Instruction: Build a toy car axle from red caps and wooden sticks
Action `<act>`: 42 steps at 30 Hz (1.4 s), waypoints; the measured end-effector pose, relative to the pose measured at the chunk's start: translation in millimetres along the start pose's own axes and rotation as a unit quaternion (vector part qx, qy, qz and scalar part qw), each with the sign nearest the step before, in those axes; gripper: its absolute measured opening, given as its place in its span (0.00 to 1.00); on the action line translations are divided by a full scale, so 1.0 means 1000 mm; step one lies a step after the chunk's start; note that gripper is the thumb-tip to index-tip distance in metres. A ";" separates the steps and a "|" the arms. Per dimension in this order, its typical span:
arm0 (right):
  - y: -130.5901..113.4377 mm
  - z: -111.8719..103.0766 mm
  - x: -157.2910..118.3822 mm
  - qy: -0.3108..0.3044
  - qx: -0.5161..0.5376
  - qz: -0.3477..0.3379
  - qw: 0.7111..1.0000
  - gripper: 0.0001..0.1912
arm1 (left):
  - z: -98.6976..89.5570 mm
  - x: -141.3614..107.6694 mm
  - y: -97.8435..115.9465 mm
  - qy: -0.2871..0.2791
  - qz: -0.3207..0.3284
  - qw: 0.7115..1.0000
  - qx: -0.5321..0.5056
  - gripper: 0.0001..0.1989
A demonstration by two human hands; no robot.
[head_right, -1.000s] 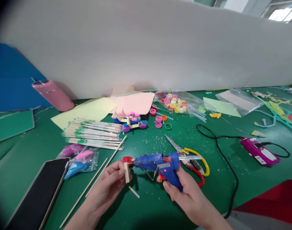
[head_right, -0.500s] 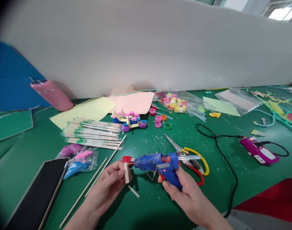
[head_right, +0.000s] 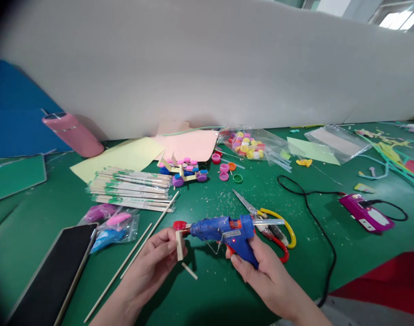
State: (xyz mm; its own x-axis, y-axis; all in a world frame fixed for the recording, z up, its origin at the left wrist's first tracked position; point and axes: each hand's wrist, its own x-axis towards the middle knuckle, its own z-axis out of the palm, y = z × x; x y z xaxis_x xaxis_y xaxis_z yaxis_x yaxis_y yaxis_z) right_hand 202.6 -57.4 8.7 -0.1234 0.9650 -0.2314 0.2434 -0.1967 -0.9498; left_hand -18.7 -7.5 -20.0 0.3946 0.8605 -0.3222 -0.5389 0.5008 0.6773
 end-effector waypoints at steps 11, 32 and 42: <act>0.003 -0.004 0.000 -0.029 -0.003 0.000 1.000 0.10 | 0.001 0.000 0.001 -0.001 0.001 1.000 -0.002 0.08; 0.000 -0.002 0.001 -0.023 -0.009 -0.009 1.000 0.11 | -0.001 0.000 0.000 -0.009 0.000 1.000 -0.001 0.08; -0.002 0.002 -0.004 0.002 0.015 0.009 1.000 0.13 | 0.002 0.000 0.002 -0.011 0.006 1.000 -0.005 0.08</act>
State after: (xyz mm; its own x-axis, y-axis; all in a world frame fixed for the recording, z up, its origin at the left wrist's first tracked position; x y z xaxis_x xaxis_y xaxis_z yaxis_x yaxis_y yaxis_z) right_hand 201.1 -61.5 11.5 -0.1153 0.9619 -0.2479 0.2167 -0.2191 -0.9513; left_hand -17.8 -6.9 -17.4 0.4049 0.8640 -0.2991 -0.5506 0.4916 0.6747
